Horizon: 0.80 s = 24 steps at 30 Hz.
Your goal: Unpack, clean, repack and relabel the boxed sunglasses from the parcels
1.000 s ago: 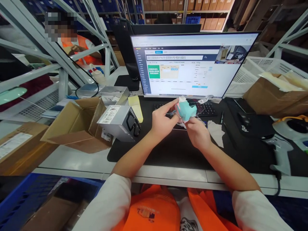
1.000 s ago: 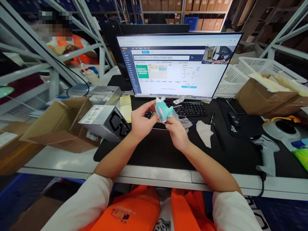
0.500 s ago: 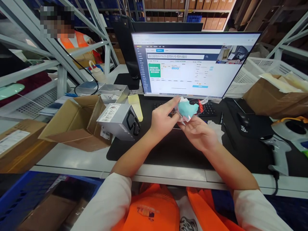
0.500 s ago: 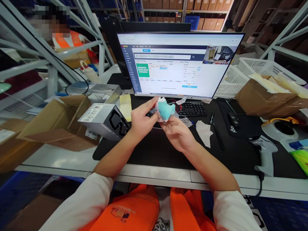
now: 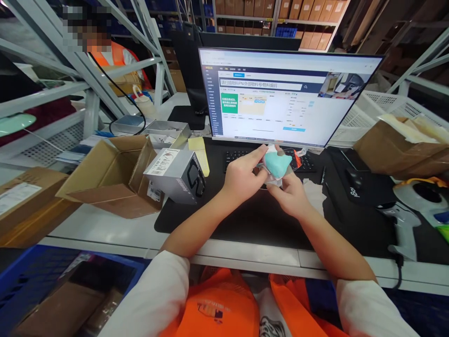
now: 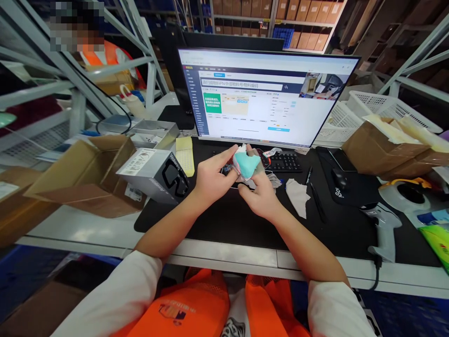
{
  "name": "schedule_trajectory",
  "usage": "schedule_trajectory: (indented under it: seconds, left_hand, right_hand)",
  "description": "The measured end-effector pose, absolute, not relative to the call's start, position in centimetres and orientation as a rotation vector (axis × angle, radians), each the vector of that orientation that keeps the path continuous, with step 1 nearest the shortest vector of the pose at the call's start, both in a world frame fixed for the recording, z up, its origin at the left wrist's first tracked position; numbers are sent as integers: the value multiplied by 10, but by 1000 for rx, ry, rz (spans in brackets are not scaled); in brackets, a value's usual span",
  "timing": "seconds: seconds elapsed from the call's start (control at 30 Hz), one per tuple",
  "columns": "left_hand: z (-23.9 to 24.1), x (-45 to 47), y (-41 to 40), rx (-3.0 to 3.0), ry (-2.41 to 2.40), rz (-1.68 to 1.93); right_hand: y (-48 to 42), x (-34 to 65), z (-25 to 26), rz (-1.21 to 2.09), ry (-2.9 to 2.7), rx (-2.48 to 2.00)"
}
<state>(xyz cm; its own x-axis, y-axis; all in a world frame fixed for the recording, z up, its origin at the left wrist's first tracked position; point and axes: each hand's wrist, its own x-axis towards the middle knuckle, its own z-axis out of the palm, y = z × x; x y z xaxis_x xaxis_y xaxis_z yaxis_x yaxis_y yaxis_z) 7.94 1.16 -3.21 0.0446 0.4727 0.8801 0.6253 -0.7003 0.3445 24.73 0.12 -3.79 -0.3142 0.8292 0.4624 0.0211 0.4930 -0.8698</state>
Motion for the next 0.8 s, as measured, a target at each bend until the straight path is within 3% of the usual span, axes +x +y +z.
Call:
schedule_trajectory:
  seconds: [0.1, 0.27, 0.4, 0.8]
  left_hand:
    - [-34, 78, 12, -2218, -1177, -1717]
    - [-35, 76, 16, -2274, -1214, -1727]
    - [-38, 76, 20, -2259, -1199, -1702]
    - [-42, 72, 33, -2189, -1066, -1633]
  right_hand:
    - [4, 249, -37, 845, -1787, -747]
    - [2, 245, -34, 1426, -1462, -558]
    - [-5, 241, -25, 1678, -1166, -484]
    - [0, 248, -9, 1716, -993, -473]
